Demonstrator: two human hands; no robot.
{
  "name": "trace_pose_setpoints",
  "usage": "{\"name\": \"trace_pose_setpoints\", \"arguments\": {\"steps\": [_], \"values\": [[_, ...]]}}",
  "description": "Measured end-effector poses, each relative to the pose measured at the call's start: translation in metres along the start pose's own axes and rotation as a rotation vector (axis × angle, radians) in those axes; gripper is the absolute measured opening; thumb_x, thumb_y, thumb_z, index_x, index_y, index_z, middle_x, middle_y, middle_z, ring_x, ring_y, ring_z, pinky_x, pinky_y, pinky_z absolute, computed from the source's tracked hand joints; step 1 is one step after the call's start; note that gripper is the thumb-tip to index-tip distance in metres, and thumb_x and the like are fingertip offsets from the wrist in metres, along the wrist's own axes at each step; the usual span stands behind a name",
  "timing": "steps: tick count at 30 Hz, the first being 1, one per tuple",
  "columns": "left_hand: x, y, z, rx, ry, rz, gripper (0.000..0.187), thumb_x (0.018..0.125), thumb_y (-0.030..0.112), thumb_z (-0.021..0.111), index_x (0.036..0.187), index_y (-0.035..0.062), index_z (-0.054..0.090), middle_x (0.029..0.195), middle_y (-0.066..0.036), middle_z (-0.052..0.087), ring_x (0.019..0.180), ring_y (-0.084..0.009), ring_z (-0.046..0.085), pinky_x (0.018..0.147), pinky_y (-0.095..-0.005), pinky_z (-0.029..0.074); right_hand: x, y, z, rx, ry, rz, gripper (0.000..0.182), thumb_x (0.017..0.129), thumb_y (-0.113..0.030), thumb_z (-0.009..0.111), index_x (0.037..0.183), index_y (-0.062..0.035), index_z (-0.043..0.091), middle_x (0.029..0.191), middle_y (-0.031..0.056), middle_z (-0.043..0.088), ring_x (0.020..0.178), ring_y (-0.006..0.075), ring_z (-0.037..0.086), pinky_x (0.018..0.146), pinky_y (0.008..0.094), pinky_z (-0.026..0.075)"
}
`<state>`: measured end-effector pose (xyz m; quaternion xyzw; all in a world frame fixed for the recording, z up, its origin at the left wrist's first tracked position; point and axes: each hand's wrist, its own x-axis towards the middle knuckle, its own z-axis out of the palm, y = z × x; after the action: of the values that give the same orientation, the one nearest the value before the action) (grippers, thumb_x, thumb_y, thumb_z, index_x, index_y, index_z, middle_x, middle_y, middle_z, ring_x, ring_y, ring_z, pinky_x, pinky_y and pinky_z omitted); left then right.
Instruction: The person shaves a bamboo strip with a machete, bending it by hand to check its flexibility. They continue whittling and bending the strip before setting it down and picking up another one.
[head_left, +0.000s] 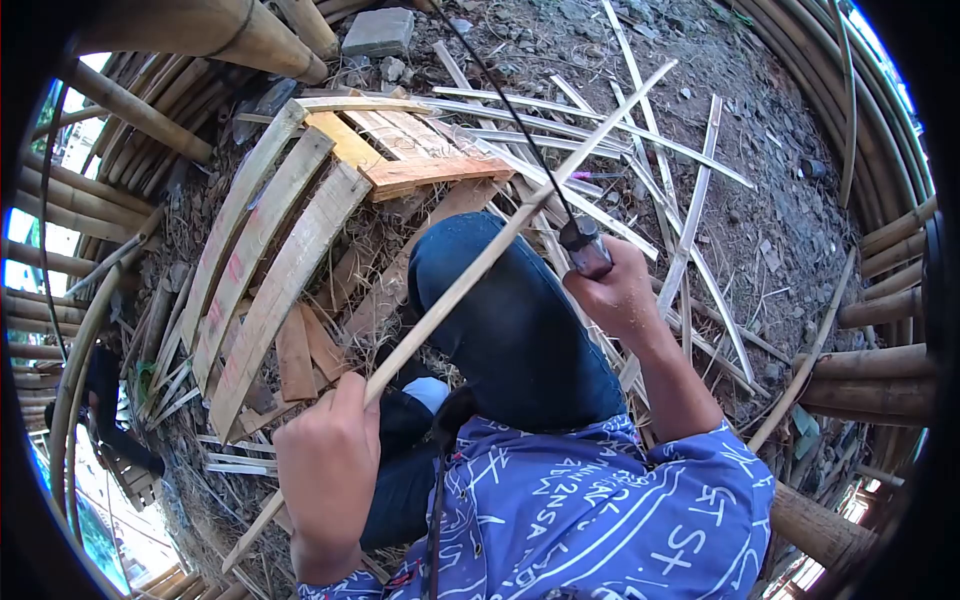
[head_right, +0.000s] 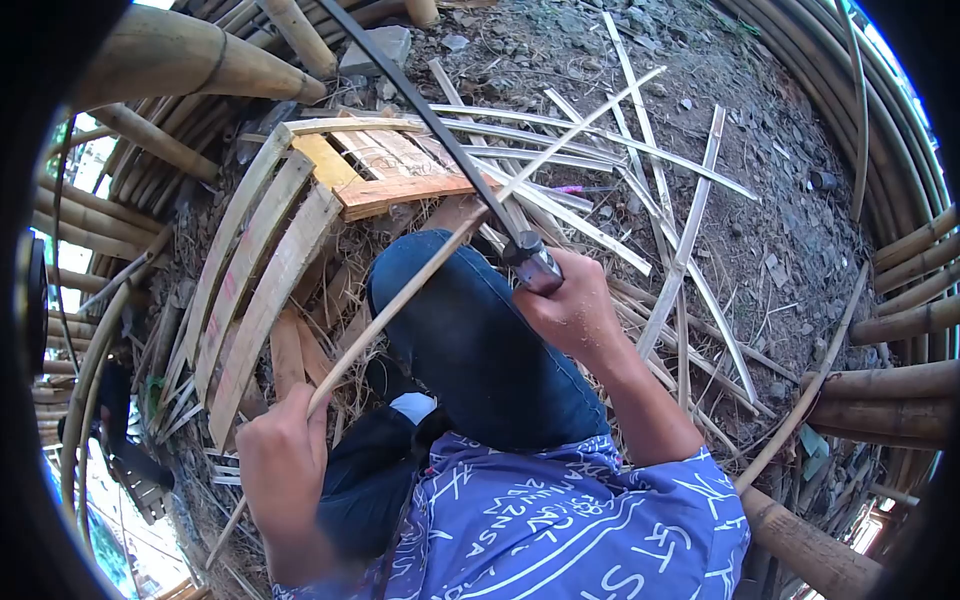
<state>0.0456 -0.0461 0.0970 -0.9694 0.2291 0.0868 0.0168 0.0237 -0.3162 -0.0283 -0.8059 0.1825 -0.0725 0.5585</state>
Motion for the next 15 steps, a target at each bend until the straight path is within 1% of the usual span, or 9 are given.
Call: {"name": "trace_pose_setpoints", "arguments": {"steps": [2, 4, 9, 11, 12, 13, 15], "values": [[-0.004, 0.004, -0.001, -0.006, -0.019, 0.023, 0.014, 0.083, 0.014, 0.062, 0.082, 0.0056, 0.051, 0.066, -0.012, 0.059, 0.061, -0.0313, 0.061, 0.052, -0.0408, 0.046, 0.001, -0.004, -0.005, 0.003, 0.007, 0.003, 0.015, 0.067, -0.008, 0.059, 0.065, 0.0020, 0.048, 0.052, 0.0051, 0.044, 0.055, 0.0061, 0.038, 0.048, 0.0270, 0.035], [-0.005, 0.007, -0.002, -0.014, -0.039, 0.044, 0.014, 0.082, 0.014, 0.063, 0.082, 0.0061, 0.051, 0.066, -0.011, 0.058, 0.061, -0.0303, 0.062, 0.053, -0.0403, 0.046, 0.001, 0.003, -0.006, -0.019, -0.001, -0.002, 0.016, 0.067, -0.008, 0.059, 0.064, 0.0017, 0.048, 0.052, 0.0050, 0.043, 0.054, 0.0062, 0.038, 0.047, 0.0273, 0.035], [-0.008, 0.012, -0.003, 0.052, -0.058, 0.008, 0.017, 0.078, 0.013, 0.067, 0.082, 0.0070, 0.051, 0.066, -0.009, 0.058, 0.061, -0.0274, 0.062, 0.052, -0.0381, 0.047, 0.004, 0.012, -0.007, -0.075, -0.037, -0.014, 0.017, 0.066, -0.008, 0.059, 0.061, 0.0014, 0.046, 0.050, 0.0055, 0.042, 0.052, 0.0074, 0.037, 0.046, 0.0286, 0.034], [-0.008, 0.013, -0.005, 0.045, -0.065, 0.011, 0.018, 0.078, 0.013, 0.067, 0.082, 0.0071, 0.051, 0.066, -0.009, 0.058, 0.061, -0.0275, 0.062, 0.052, -0.0381, 0.047, 0.011, 0.021, -0.006, -0.169, -0.045, -0.048, 0.015, 0.065, -0.007, 0.059, 0.061, 0.0024, 0.047, 0.050, 0.0087, 0.045, 0.049, 0.0119, 0.040, 0.047, 0.0308, 0.037], [-0.008, 0.014, -0.005, 0.042, -0.059, 0.014, 0.018, 0.077, 0.013, 0.067, 0.082, 0.0073, 0.051, 0.066, -0.009, 0.058, 0.061, -0.0275, 0.062, 0.052, -0.0381, 0.047, 0.014, 0.022, -0.004, -0.214, -0.001, -0.089, 0.014, 0.064, -0.007, 0.059, 0.062, 0.0029, 0.050, 0.051, 0.0127, 0.048, 0.047, 0.0188, 0.044, 0.048, 0.0337, 0.040], [-0.008, 0.014, -0.006, 0.037, -0.062, 0.013, 0.018, 0.077, 0.013, 0.067, 0.082, 0.0073, 0.051, 0.066, -0.009, 0.058, 0.061, -0.0275, 0.062, 0.052, -0.0381, 0.047, 0.017, 0.025, -0.004, -0.219, -0.005, -0.087, 0.014, 0.064, -0.007, 0.059, 0.062, 0.0029, 0.050, 0.051, 0.0127, 0.048, 0.047, 0.0188, 0.044, 0.048, 0.0337, 0.040], [-0.009, 0.014, -0.007, 0.013, -0.066, 0.019, 0.018, 0.077, 0.013, 0.067, 0.082, 0.0074, 0.050, 0.065, -0.009, 0.057, 0.061, -0.0277, 0.062, 0.051, -0.0380, 0.047, 0.021, 0.029, -0.002, -0.235, 0.032, -0.150, 0.014, 0.064, -0.009, 0.060, 0.064, 0.0032, 0.053, 0.052, 0.0160, 0.051, 0.046, 0.0252, 0.047, 0.050, 0.0366, 0.042]]}}
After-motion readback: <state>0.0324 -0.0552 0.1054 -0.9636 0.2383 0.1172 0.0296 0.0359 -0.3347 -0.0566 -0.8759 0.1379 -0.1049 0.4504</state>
